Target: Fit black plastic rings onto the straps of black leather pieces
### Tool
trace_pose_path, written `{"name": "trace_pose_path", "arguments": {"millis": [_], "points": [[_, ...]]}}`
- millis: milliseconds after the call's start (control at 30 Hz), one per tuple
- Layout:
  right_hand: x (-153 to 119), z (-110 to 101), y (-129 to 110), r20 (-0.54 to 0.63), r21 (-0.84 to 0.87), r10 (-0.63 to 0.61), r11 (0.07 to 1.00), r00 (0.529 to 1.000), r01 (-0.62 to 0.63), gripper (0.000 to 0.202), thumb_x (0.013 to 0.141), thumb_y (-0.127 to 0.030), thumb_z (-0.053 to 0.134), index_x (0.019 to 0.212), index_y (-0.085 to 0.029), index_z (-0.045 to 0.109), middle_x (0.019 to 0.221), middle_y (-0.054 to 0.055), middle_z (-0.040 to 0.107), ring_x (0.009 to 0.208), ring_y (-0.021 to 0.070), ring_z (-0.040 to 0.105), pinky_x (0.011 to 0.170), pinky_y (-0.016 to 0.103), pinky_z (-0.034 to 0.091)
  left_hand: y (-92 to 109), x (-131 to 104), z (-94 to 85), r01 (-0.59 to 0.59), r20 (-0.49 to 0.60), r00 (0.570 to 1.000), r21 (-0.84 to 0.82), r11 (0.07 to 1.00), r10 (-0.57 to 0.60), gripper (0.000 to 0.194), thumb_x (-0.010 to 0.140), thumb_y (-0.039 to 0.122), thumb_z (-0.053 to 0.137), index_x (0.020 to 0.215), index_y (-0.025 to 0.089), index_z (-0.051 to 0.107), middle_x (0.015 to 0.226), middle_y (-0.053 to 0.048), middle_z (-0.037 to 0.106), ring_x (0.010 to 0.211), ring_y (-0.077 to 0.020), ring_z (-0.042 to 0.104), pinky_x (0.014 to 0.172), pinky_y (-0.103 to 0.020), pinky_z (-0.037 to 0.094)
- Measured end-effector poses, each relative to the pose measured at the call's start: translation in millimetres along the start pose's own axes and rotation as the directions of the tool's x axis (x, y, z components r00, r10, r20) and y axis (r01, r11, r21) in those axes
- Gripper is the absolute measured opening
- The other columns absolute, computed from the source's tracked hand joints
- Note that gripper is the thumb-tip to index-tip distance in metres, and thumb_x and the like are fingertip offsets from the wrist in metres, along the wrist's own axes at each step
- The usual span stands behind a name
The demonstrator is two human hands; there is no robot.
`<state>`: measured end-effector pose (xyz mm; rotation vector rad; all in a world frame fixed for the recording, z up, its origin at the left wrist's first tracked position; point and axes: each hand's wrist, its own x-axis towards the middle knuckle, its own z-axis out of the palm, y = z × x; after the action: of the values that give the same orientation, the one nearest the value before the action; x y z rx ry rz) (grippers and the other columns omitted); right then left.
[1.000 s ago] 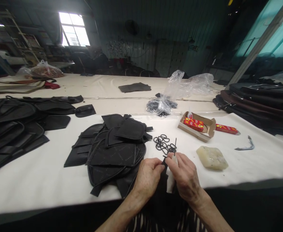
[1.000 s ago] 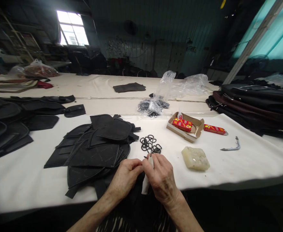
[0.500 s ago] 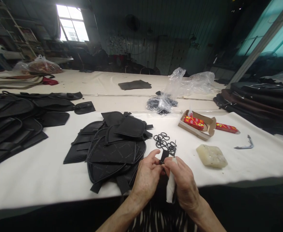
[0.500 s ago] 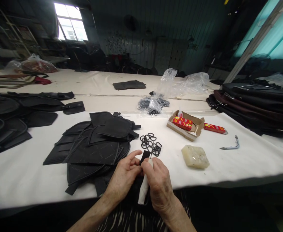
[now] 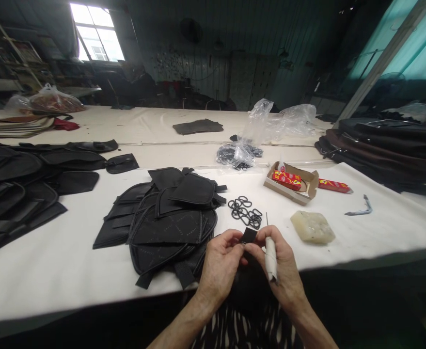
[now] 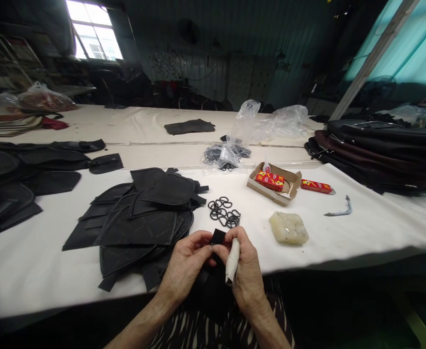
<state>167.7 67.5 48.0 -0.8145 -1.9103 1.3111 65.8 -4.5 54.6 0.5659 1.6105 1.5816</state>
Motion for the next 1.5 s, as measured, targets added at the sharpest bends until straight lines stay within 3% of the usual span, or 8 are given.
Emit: {"name": "trace_pose_path", "arguments": {"millis": [267,367,467,567,867,1000,1200,1500], "points": [[11.8,-8.5,-10.4,-0.039,-0.049,-0.037,0.998,0.999,0.035,0.019,0.075,-0.029,0.061,0.074,-0.021,0.044,0.059,-0.008,0.038,0.051,0.0103,0.036,0.047,0.021,0.033,-1.3,-18.5,-7.3,-0.079,-0.082,0.992,0.144,0.986,0.091,0.009,0.073,0.025,0.059,0.078,0.021,0.053,0.06,0.005,0.052,0.051,-0.0089,0.051,0.048,-0.018,0.042],[20.0,-14.1,-18.7,-0.055,-0.073,-0.094,0.993,0.994,0.089,0.02,0.075,-0.03,0.063,0.075,-0.021,0.045,0.059,-0.008,0.039,0.051,0.0101,0.037,0.047,0.021,0.034,3.2,-28.3,-9.6,0.13,0.058,0.99,-0.03,0.991,-0.128,0.023,0.076,0.038,0.059,0.067,0.018,0.05,0.052,0.004,0.05,0.038,-0.0065,0.042,0.035,-0.017,0.032],[20.2,-15.3,-27.0,-0.013,-0.103,-0.139,0.985,0.99,0.137,0.016,0.077,-0.026,0.061,0.078,-0.022,0.046,0.064,-0.006,0.046,0.052,0.01,0.04,0.048,0.02,0.036,7.8,-27.9,-10.9,0.513,0.357,0.839,-0.267,0.816,-0.411,0.04,0.085,0.046,0.045,0.069,0.012,0.057,0.058,-0.006,0.062,0.042,-0.0109,0.055,0.039,-0.02,0.041],[8.2,-11.9,-29.9,0.127,-0.118,-0.196,0.97,0.972,0.211,0.011,0.082,-0.021,0.056,0.079,-0.022,0.045,0.074,-0.003,0.054,0.058,0.011,0.047,0.052,0.021,0.04,12.6,-21.9,-13.2,0.651,0.426,0.758,-0.455,0.607,-0.493,0.048,0.09,0.044,0.037,0.074,0.006,0.062,0.068,-0.013,0.068,0.057,-0.0179,0.066,0.058,-0.029,0.052],[-26.9,0.4,-26.7,0.373,-0.217,-0.725,0.539,0.58,0.814,0.026,0.087,-0.001,0.036,0.07,-0.017,0.047,0.065,0.005,0.057,0.065,0.0158,0.053,0.063,0.029,0.047,6.9,-20.4,-6.9,0.485,0.144,0.86,-0.53,0.696,-0.49,0.018,0.077,0.014,0.059,0.063,0.007,0.067,0.054,-0.005,0.063,0.05,-0.0119,0.058,0.054,-0.021,0.047],[-35.3,-2.0,-10.9,0.301,-0.147,-0.651,0.69,0.697,0.709,0.022,0.086,-0.001,0.038,0.078,-0.017,0.051,0.072,0.005,0.06,0.072,0.0158,0.058,0.07,0.029,0.049,0.4,-24.9,-1.7,0.379,0.069,0.914,-0.495,0.782,-0.399,0.018,0.076,0.018,0.059,0.063,0.009,0.067,0.056,-0.006,0.065,0.056,-0.0141,0.06,0.06,-0.023,0.048],[-51.4,1.0,1.7,0.003,-0.106,-0.204,0.973,0.979,0.204,0.005,0.087,-0.019,0.054,0.084,-0.022,0.053,0.08,-0.001,0.064,0.074,0.0133,0.063,0.07,0.022,0.05,-6.9,-31.2,4.1,0.202,0.057,0.979,-0.364,0.909,-0.195,0.024,0.08,0.03,0.058,0.072,0.011,0.069,0.061,-0.004,0.065,0.058,-0.0125,0.056,0.063,-0.023,0.045],[-45.7,10.3,-10.0,-0.093,-0.205,-0.073,0.977,0.993,0.052,0.01,0.086,-0.029,0.053,0.079,-0.022,0.052,0.066,-0.004,0.062,0.05,0.0098,0.057,0.047,0.016,0.045,-19.1,-31.1,6.3,0.176,-0.029,0.973,-0.548,0.817,-0.229,0.022,0.074,0.035,0.065,0.075,0.014,0.067,0.07,-0.004,0.066,0.067,-0.015,0.058,0.066,-0.025,0.045]]}}
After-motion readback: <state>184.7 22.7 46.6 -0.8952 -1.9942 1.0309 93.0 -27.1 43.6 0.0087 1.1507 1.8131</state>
